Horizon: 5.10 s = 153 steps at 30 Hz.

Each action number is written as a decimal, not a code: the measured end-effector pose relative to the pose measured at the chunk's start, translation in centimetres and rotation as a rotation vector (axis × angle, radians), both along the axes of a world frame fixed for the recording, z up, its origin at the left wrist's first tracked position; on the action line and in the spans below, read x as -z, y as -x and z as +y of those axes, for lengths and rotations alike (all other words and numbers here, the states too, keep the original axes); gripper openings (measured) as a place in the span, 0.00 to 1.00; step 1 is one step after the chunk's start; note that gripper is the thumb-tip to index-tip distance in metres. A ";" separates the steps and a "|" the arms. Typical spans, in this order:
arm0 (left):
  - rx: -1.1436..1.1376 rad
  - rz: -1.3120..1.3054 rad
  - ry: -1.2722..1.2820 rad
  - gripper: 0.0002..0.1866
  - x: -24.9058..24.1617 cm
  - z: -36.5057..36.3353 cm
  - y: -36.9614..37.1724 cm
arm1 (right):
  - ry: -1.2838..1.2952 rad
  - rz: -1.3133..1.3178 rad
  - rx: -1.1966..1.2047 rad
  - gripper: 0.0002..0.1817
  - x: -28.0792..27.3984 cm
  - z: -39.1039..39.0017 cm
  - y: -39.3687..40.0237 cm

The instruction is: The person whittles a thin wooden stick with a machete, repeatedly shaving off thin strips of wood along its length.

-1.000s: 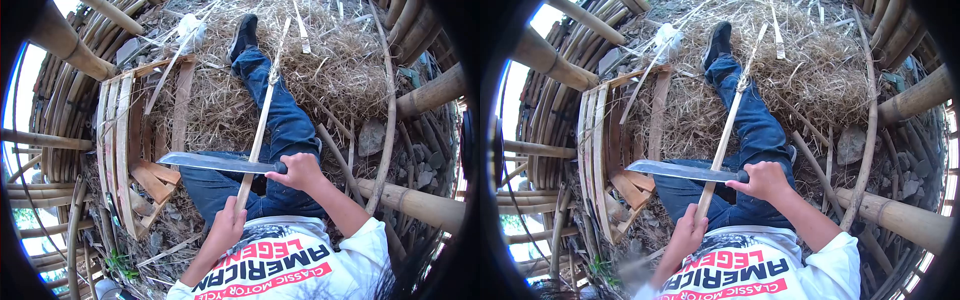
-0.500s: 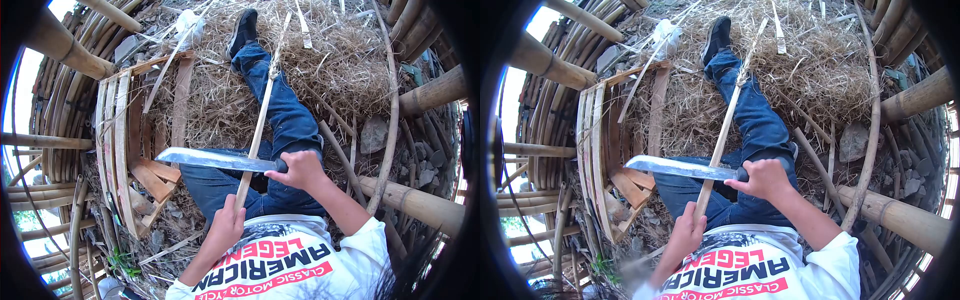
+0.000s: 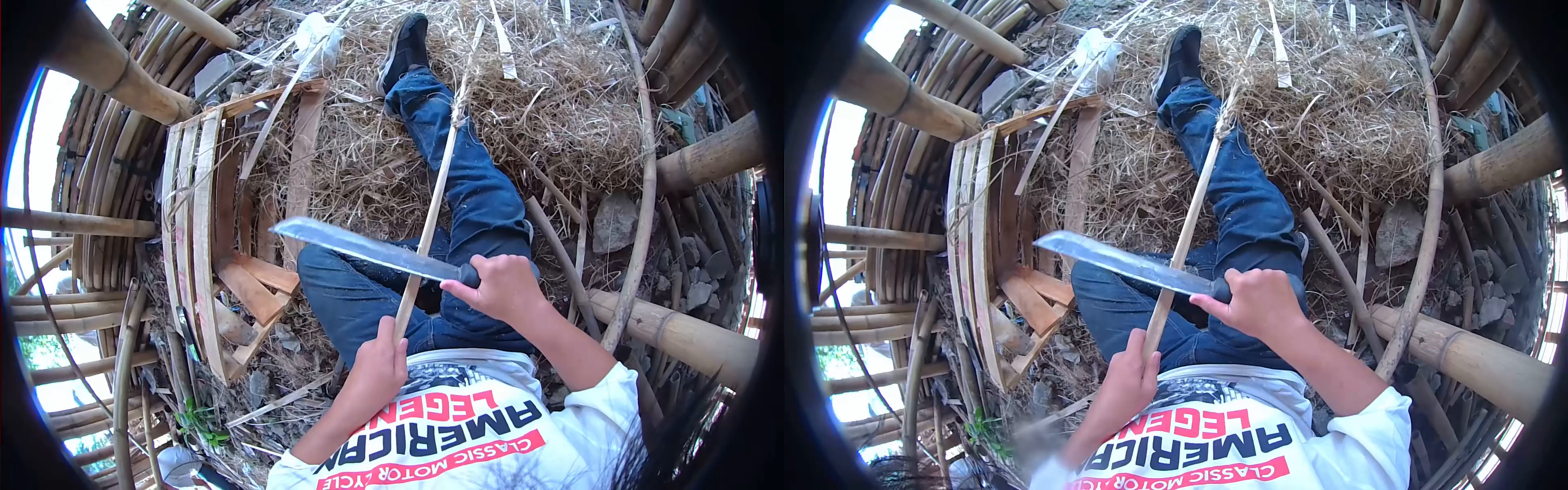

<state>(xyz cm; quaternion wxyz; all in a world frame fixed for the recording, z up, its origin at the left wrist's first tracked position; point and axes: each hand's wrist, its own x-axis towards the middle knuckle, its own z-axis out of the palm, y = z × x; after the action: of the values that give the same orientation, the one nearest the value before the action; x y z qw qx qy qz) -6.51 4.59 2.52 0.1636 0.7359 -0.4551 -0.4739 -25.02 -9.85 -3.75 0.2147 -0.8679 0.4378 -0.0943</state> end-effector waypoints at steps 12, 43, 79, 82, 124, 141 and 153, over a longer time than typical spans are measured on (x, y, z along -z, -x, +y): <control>0.016 -0.134 0.074 0.09 1.5 0.1 -0.8 | -0.010 -0.018 0.091 0.38 1.9 1.5 -1.9; 0.062 -0.051 0.057 0.09 1.8 0.7 0.4 | 0.003 0.055 0.048 0.38 1.6 -0.3 -0.9; 0.070 -0.060 0.045 0.09 1.3 0.6 1.6 | 0.030 0.044 0.030 0.39 2.2 -2.4 0.5; 0.068 -0.051 0.064 0.09 1.7 0.5 1.4 | -0.003 0.018 0.167 0.38 4.0 -4.9 1.9; 0.075 -0.040 0.057 0.10 2.4 0.7 1.7 | -0.063 0.050 0.276 0.38 4.8 -6.4 3.6; 0.078 -0.106 0.110 0.09 1.8 -0.4 1.9 | 0.078 0.157 0.177 0.39 3.9 -7.3 3.2; 0.101 -0.083 0.041 0.09 2.3 -0.6 2.2 | -0.084 0.062 0.031 0.39 2.8 -4.6 1.8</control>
<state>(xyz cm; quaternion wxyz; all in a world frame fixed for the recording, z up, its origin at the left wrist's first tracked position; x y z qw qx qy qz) -8.67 4.02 0.26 0.1356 0.7276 -0.5078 -0.4409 -26.85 -14.46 -6.55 0.2360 -0.8538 0.4610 -0.0520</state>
